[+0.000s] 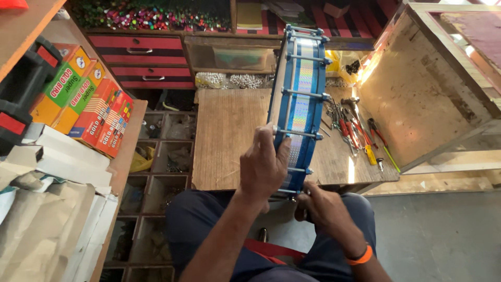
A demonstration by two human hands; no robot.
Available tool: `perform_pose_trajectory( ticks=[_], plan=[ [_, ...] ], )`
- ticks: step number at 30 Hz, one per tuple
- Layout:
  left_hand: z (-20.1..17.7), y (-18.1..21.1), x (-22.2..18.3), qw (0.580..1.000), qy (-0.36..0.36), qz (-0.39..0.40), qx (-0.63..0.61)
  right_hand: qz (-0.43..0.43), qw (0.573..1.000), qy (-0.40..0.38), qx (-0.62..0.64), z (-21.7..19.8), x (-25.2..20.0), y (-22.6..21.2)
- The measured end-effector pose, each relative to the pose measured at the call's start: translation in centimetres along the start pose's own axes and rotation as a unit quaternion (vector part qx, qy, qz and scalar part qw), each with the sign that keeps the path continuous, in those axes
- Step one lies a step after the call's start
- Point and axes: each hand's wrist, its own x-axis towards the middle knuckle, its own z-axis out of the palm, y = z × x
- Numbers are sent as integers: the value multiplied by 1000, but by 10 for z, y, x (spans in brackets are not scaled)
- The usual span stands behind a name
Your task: The person uses a wrench to tighten bolts on the rim of a drum, rotating the instrument to access each rod.
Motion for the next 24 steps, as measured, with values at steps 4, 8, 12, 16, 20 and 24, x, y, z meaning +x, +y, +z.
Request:
perform_pose_trajectory(
  ticks=[4,8,12,16,20,24],
  plan=[
    [7,-2,-5,1000,-4,-14,-3,91,963,148,203,-49,1,-1],
    [12,-5,-2,1000,15,-10,-4,-121,911,315,238,-94,8,-18],
    [16,-10,9,1000,8,-14,5,-215,925,307,64,-108,31,-42],
    [19,-14,20,1000,6,-23,6,-287,921,252,-80,-111,57,-52],
    [21,-16,28,1000,9,-20,6,-332,900,230,-164,-116,73,-51],
    [22,-18,36,999,-14,-37,-11,-335,893,211,-212,-119,83,-51]
  ],
)
